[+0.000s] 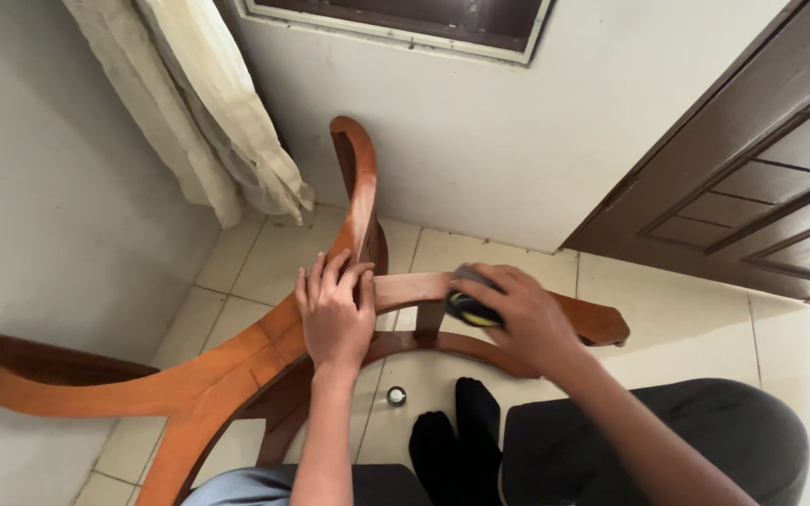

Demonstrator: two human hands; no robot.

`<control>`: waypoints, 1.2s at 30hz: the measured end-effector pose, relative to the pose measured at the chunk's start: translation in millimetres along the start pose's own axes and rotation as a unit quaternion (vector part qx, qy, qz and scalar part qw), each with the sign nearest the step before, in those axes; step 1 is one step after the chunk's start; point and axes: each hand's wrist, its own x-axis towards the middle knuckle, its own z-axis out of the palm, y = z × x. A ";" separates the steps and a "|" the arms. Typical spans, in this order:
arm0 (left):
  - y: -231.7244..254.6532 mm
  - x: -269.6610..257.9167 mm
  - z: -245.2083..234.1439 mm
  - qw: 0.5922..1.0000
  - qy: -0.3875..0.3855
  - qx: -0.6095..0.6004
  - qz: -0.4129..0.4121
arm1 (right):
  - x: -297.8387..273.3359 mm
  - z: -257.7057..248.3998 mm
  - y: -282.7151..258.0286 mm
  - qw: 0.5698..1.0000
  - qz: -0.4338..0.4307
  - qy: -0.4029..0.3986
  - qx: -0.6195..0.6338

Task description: The person sands the wooden frame of a furniture piece by hand with sandpaper, rubbing the paper across various parts of the structure.

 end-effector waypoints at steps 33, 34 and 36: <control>64.2 -40.7 39.5 0.986 -0.073 0.012 0.148 | -53.0 -10.3 18.5 0.993 0.105 0.045 -0.017; 64.3 -40.8 38.8 0.986 -0.073 0.011 0.149 | -60.6 -11.8 21.4 0.993 0.106 0.043 -0.026; 65.7 -40.8 37.7 0.986 -0.074 0.008 0.151 | -74.9 -20.2 31.5 0.992 0.109 0.041 -0.044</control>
